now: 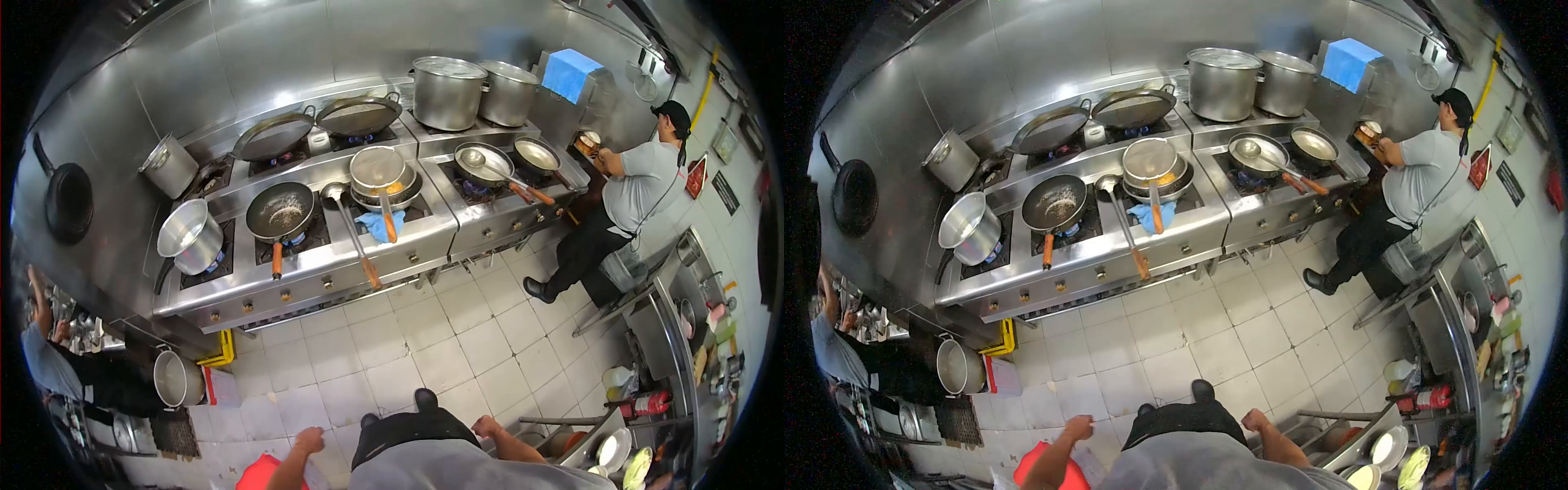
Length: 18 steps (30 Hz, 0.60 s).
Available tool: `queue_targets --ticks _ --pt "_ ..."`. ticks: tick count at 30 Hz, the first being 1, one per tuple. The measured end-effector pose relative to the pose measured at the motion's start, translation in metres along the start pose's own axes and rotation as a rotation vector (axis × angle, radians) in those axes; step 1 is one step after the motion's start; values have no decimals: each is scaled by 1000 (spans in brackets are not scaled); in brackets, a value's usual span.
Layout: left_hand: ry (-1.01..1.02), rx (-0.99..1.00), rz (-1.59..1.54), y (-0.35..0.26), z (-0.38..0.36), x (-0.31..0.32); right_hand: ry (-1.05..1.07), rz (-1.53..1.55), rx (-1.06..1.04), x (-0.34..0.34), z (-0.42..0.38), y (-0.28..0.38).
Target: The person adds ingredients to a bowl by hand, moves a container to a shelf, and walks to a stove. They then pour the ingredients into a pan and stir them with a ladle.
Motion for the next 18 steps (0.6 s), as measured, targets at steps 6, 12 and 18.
queue_targets --ticks 6,12,18 --pt "34 298 -547 -184 89 65 -147 784 469 -36 -23 -36" --pt "43 241 -536 -212 103 32 -67 1028 564 -51 -15 -88" --pt "7 -157 -492 -178 48 43 30 1094 644 -58 -8 -122"
Point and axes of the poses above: each hand's wrist, its own z-axis towards the middle knuckle, its own x-axis out of the palm, y = z × x, the point moved 5 cm from there along z, towards the middle knuckle, and after that the axes turned 1 degree about x, right-handed, at the moved point
